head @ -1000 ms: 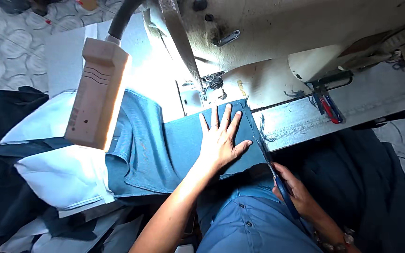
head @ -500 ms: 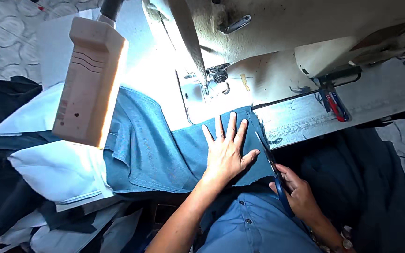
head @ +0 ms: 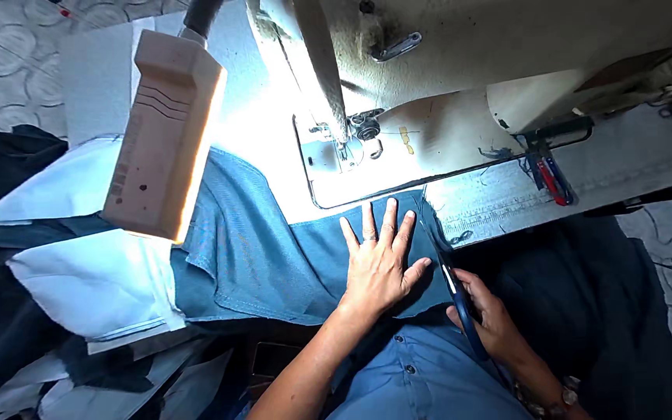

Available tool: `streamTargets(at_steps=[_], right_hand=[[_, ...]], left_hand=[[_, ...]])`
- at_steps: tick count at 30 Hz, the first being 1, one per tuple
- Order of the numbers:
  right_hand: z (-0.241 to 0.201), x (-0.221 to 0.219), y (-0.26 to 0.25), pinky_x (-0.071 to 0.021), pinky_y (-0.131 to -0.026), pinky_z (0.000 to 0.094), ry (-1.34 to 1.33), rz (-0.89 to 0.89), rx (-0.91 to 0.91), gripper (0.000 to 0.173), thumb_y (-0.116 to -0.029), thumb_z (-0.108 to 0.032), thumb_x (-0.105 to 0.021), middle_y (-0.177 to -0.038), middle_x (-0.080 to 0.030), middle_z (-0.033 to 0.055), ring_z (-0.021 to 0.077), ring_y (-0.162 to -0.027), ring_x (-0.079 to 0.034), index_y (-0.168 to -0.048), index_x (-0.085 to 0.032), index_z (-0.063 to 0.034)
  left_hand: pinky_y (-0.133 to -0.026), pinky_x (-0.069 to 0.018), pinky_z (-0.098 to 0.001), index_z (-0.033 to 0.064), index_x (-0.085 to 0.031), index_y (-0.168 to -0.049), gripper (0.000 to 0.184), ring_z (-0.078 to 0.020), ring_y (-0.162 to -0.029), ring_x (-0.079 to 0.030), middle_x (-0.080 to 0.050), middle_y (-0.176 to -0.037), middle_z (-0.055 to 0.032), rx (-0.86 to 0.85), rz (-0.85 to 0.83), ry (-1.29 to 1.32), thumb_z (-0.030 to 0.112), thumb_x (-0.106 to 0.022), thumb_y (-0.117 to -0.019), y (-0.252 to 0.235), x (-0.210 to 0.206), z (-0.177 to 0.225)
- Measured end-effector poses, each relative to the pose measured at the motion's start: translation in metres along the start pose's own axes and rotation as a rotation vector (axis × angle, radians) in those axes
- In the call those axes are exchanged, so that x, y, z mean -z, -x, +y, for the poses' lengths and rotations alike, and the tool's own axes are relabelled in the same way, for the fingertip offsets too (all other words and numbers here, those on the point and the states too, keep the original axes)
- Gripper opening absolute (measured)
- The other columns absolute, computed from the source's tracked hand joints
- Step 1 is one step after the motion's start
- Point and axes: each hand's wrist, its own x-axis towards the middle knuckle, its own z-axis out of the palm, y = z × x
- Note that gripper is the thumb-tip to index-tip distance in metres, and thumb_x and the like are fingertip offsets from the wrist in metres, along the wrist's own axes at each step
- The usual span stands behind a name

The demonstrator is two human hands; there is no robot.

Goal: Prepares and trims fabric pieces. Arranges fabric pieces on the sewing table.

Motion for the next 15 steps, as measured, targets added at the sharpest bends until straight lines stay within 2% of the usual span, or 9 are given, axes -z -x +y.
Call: streamTargets(at_steps=[2,5,7,9,11,13,15], right_hand=[[0.000,-0.002,-0.003,-0.0483,-0.072,0.0102,0.006,0.017,0.006,0.063,-0.0926,-0.038,-0.064,-0.104,-0.068,0.0054,-0.0072,-0.081,-0.057,-0.132,-0.054,0.0100],[-0.001,-0.006,-0.004,-0.0499,-0.074,0.0109,0.027,0.049,-0.003,0.060,-0.0927,-0.036,-0.065,-0.103,-0.070,0.0049,-0.0067,-0.082,-0.059,-0.131,-0.056,0.0085],[-0.001,-0.010,-0.001,-0.0502,-0.072,0.0114,0.047,0.098,-0.004,0.055,-0.0926,-0.033,-0.066,-0.097,-0.070,0.0041,-0.0057,-0.078,-0.059,-0.128,-0.058,0.0080],[-0.002,-0.012,0.002,-0.0510,-0.071,0.0116,0.077,0.128,-0.001,0.052,-0.0923,-0.030,-0.067,-0.095,-0.070,0.0053,-0.0046,-0.076,-0.060,-0.127,-0.059,0.0081],[-0.003,-0.012,0.006,-0.0489,-0.067,0.0116,0.128,0.129,0.016,0.055,-0.0907,-0.032,-0.067,-0.094,-0.070,0.0070,-0.0033,-0.073,-0.058,-0.127,-0.060,0.0080],[-0.005,-0.010,0.010,-0.0468,-0.065,0.0151,0.209,0.093,0.016,0.063,-0.0909,-0.041,-0.066,-0.102,-0.068,0.0108,0.0016,-0.074,-0.055,-0.132,-0.058,0.0068],[-0.008,-0.009,0.012,-0.0502,-0.067,0.0228,0.287,0.085,0.011,0.066,-0.0912,-0.044,-0.064,-0.110,-0.068,0.0162,0.0094,-0.077,-0.058,-0.134,-0.057,0.0056]], left_hand=[[-0.103,-0.0143,-0.0872,0.0179,-0.050,-0.153,0.076,-0.0551,-0.150,-0.025,-0.035,-0.164,-0.0173,-0.003,0.004,0.001,0.067,-0.027,-0.1005,0.005,0.000,0.004],[-0.103,-0.0158,-0.0868,0.0179,-0.052,-0.152,0.075,-0.0558,-0.149,-0.026,-0.037,-0.163,-0.0176,-0.002,0.026,0.001,0.067,-0.028,-0.1004,0.010,-0.002,0.008],[-0.103,-0.0167,-0.0868,0.0181,-0.053,-0.151,0.074,-0.0564,-0.148,-0.027,-0.038,-0.162,-0.0180,-0.002,0.038,-0.001,0.067,-0.028,-0.1006,0.011,-0.003,0.008],[-0.103,-0.0173,-0.0867,0.0180,-0.053,-0.151,0.074,-0.0565,-0.148,-0.028,-0.039,-0.162,-0.0180,-0.001,0.045,-0.004,0.066,-0.028,-0.1008,0.010,-0.003,0.008],[-0.103,-0.0171,-0.0864,0.0176,-0.053,-0.151,0.074,-0.0562,-0.148,-0.028,-0.038,-0.162,-0.0178,0.002,0.036,-0.005,0.066,-0.028,-0.1009,0.010,-0.003,0.009],[-0.103,-0.0168,-0.0866,0.0175,-0.053,-0.151,0.073,-0.0563,-0.148,-0.027,-0.037,-0.163,-0.0179,0.005,0.027,-0.006,0.065,-0.029,-0.1012,0.009,-0.003,0.009],[-0.103,-0.0155,-0.0870,0.0177,-0.052,-0.152,0.071,-0.0562,-0.149,-0.026,-0.036,-0.163,-0.0180,0.008,0.025,0.000,0.063,-0.029,-0.1017,0.009,-0.003,0.009]])
